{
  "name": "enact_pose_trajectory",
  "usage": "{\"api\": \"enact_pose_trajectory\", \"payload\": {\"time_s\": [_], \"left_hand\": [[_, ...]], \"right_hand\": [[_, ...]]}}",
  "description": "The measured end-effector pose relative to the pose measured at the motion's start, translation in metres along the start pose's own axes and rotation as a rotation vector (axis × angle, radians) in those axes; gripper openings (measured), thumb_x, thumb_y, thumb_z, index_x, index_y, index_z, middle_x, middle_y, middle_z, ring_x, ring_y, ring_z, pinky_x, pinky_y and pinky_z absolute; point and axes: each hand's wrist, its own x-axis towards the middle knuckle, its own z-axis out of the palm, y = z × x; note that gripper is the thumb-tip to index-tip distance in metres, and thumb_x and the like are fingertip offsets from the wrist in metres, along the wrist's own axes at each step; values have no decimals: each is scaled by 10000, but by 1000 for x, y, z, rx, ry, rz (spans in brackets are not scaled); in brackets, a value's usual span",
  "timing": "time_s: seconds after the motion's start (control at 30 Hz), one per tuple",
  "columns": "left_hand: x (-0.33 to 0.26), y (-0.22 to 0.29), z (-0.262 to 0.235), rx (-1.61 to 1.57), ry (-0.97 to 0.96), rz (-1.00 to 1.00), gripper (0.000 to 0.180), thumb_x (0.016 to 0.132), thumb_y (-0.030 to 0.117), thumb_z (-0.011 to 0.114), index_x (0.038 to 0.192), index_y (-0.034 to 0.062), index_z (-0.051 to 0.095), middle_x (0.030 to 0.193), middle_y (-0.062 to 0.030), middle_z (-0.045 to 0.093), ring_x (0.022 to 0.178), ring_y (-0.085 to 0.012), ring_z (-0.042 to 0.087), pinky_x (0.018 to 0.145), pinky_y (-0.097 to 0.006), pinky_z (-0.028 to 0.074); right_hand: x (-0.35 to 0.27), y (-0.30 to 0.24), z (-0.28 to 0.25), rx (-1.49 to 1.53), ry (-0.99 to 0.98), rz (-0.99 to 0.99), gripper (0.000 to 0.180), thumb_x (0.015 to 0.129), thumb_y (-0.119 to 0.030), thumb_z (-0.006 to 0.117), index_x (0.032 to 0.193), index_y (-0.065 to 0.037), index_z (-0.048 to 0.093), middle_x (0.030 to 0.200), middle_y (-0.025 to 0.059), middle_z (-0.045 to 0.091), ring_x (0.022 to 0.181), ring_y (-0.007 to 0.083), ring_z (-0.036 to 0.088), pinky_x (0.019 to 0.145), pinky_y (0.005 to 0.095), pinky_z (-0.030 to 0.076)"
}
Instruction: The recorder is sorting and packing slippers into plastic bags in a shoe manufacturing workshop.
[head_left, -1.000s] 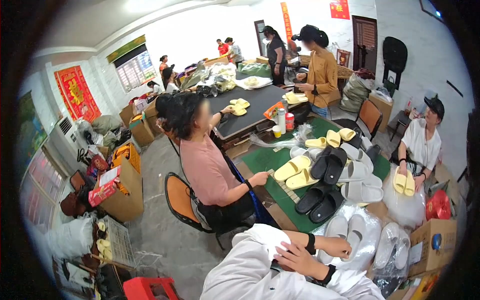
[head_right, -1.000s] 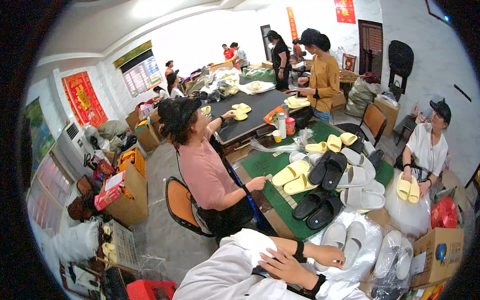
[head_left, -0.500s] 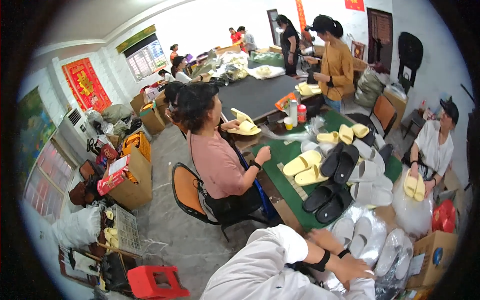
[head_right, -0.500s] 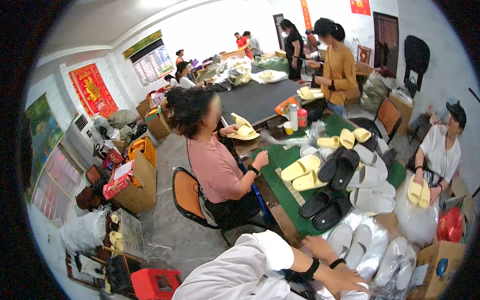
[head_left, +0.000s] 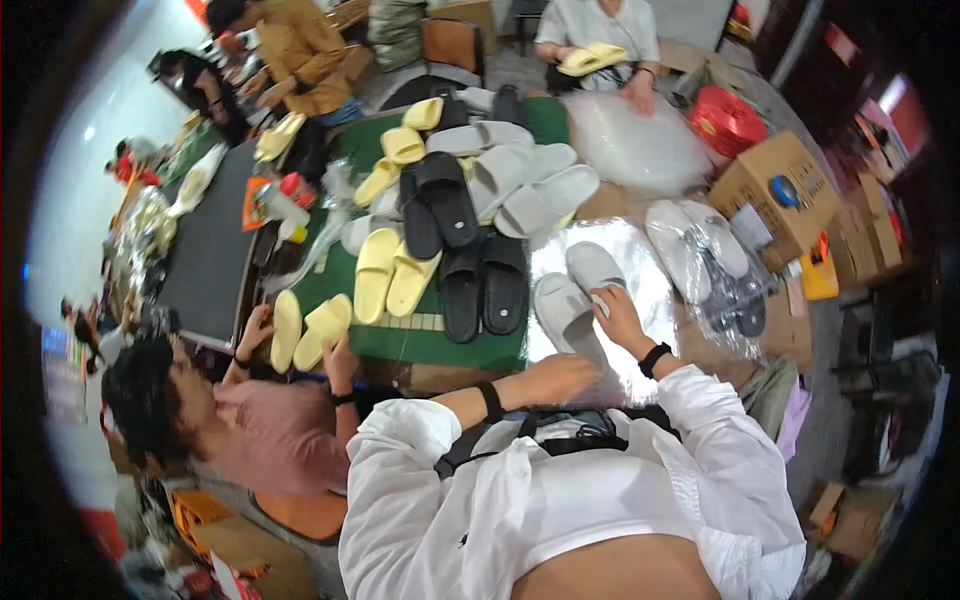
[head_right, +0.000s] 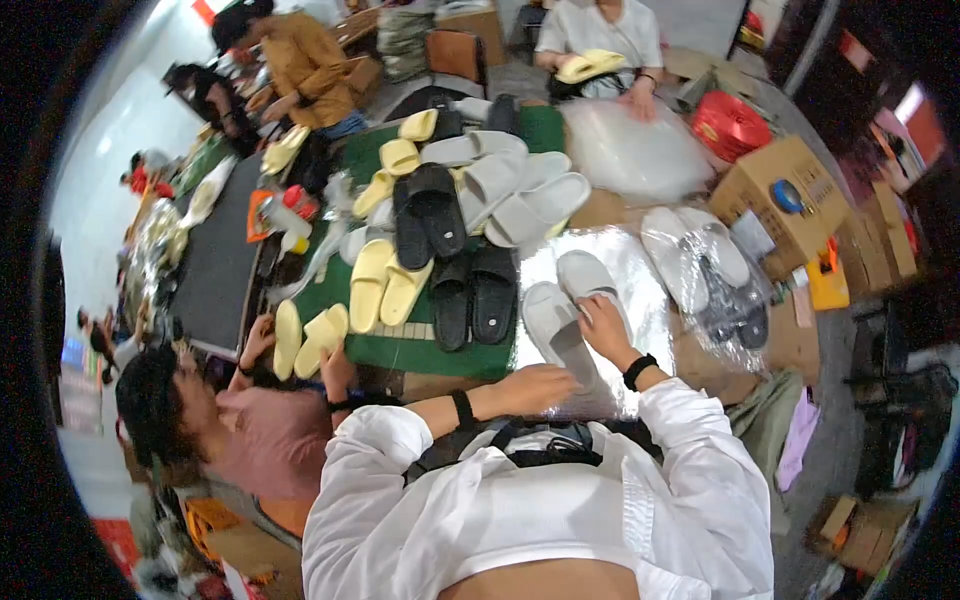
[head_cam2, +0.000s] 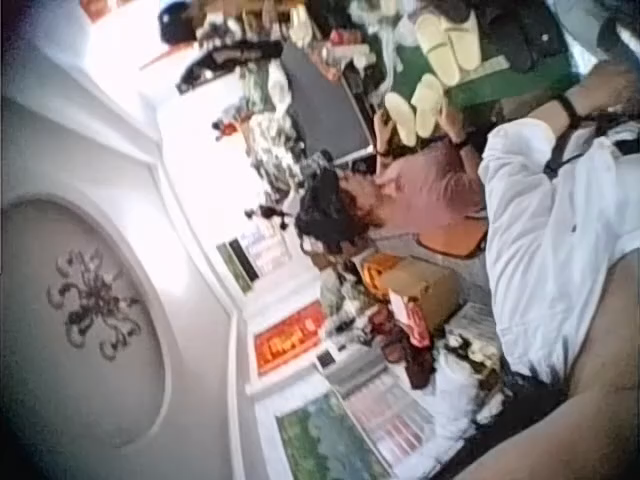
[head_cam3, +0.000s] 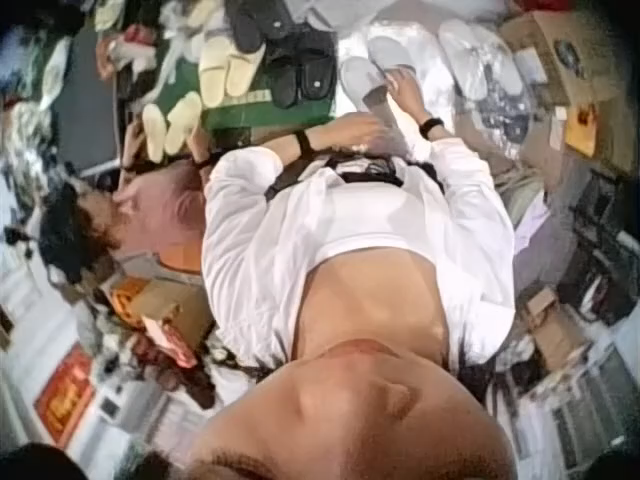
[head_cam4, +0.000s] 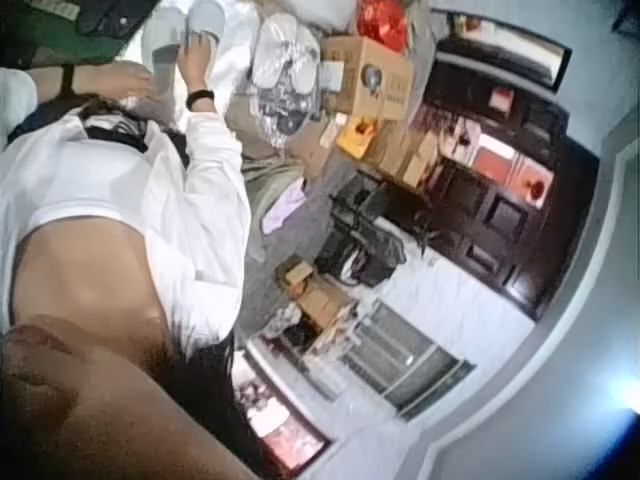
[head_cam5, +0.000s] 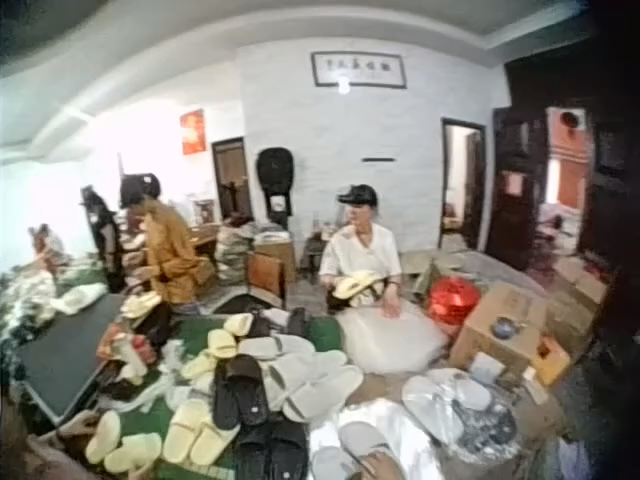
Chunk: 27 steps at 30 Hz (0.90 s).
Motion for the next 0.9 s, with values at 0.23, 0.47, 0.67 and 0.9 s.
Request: {"api": "enact_pose_trajectory", "payload": {"time_s": [0.23, 0.47, 0.67, 0.9], "left_hand": [[-47, -57, 61, 290, -688, -168, 255, 676, 136, 568, 918, 57, 584, 1008, -138, 527, 859, -293, 545, 705, -391, 469], [-63, -37, 71, 254, -594, -264, 530, 725, 161, 540, 1239, 99, 425, 1291, -159, 370, 1004, -308, 462, 815, -381, 402], [-62, -48, 91, 405, -556, -271, 431, 781, 199, 468, 1207, 138, 460, 1255, -135, 408, 991, -274, 455, 807, -360, 373], [-32, -41, 100, 371, -566, -329, 440, 841, 299, 401, 1245, 127, 428, 1333, -153, 316, 1274, -344, 185, 1019, -540, 112]], "right_hand": [[-40, 40, 58, -64, -21, 514, 123, 649, -177, 570, 685, -145, 683, 1229, 289, 385, 1128, 427, 361, 929, 423, 327], [-22, 50, 79, -242, -158, 290, 215, 624, -174, 586, 720, 9, 649, 1281, 297, 319, 1162, 435, 330, 959, 429, 317], [-6, 51, 76, -292, -353, 394, 323, 648, -227, 597, 869, 9, 610, 1243, 231, 402, 1082, 412, 410, 873, 419, 389], [-41, -12, 6, 551, 148, 400, 284, 767, 52, 478, 1042, 37, 544, 1151, 113, 503, 1032, 197, 499, 823, 265, 414]]}}
